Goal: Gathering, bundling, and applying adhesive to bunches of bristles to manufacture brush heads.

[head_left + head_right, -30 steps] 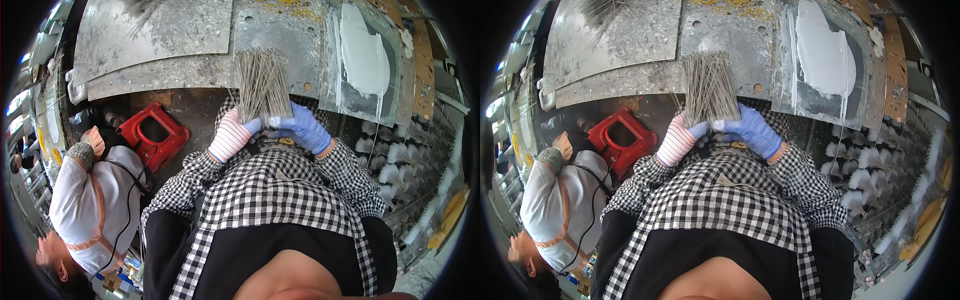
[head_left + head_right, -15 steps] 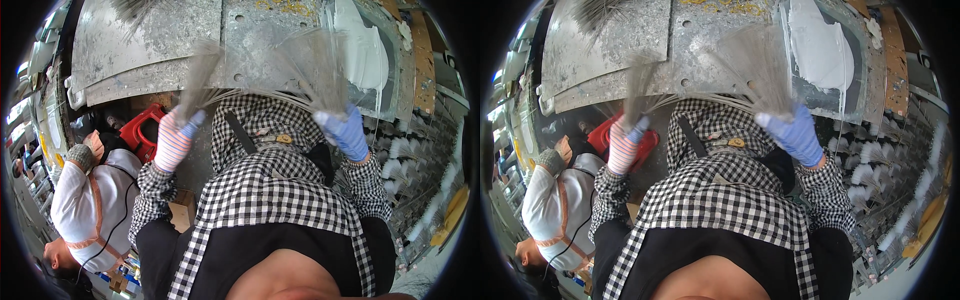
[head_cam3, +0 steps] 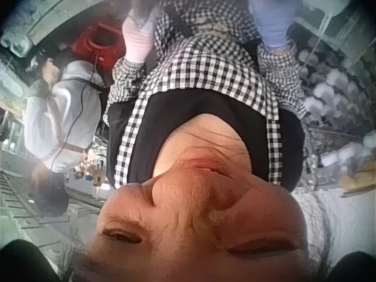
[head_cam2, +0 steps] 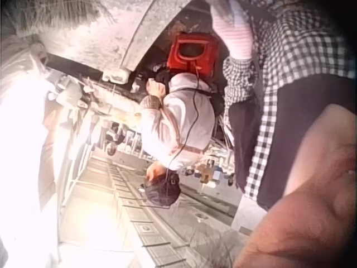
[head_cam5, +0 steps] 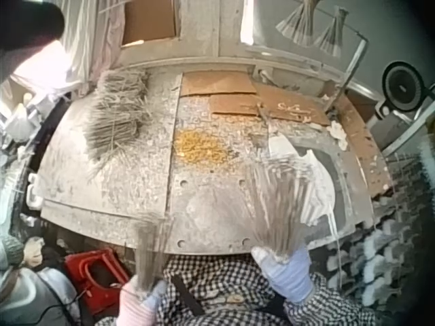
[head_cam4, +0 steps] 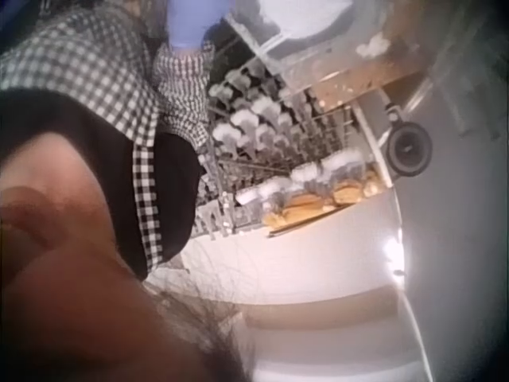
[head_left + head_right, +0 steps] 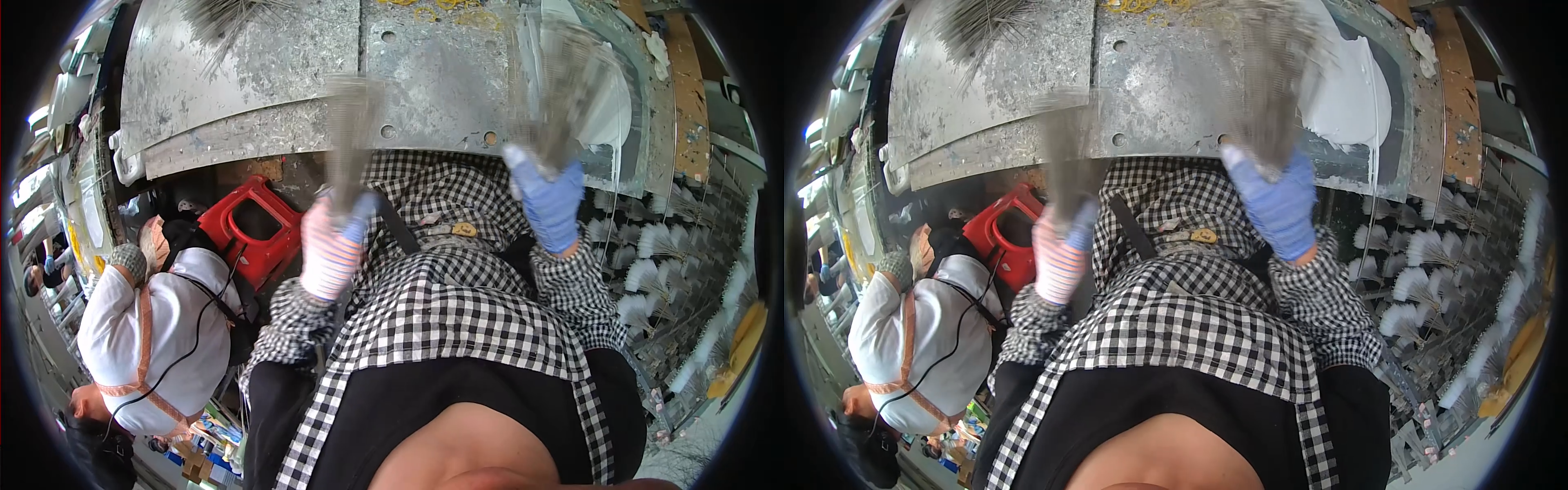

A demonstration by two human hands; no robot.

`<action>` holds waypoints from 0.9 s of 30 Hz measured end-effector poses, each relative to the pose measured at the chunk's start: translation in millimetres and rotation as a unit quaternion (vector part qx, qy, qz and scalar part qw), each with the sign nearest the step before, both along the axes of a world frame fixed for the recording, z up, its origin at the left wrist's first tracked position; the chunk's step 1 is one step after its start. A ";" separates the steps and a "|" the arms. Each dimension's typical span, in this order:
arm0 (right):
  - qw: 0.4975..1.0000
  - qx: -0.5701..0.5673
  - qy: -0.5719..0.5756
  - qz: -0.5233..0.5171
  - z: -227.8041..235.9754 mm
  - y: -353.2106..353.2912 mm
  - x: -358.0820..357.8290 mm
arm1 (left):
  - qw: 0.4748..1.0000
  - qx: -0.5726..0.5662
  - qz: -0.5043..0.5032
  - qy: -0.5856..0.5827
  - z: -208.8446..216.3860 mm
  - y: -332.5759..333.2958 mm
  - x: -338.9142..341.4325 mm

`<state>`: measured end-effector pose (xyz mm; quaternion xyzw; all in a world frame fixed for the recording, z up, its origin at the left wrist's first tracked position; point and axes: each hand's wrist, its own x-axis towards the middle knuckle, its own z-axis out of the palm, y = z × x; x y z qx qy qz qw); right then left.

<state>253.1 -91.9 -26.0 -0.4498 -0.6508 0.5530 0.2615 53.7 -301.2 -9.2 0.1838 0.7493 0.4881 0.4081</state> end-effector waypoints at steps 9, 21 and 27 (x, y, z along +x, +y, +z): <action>0.898 -0.416 0.063 0.133 -45.4 -48.2 -6.9 | 0.950 0.033 -0.012 -0.309 -66.5 41.6 48.5; 0.908 -0.340 0.047 0.239 -27.5 -33.5 -24.3 | 0.889 0.024 -0.456 0.033 -85.0 67.7 47.7; 0.898 -0.372 0.078 0.224 25.0 -34.8 -14.2 | 0.895 0.071 -0.399 0.185 6.4 76.5 43.3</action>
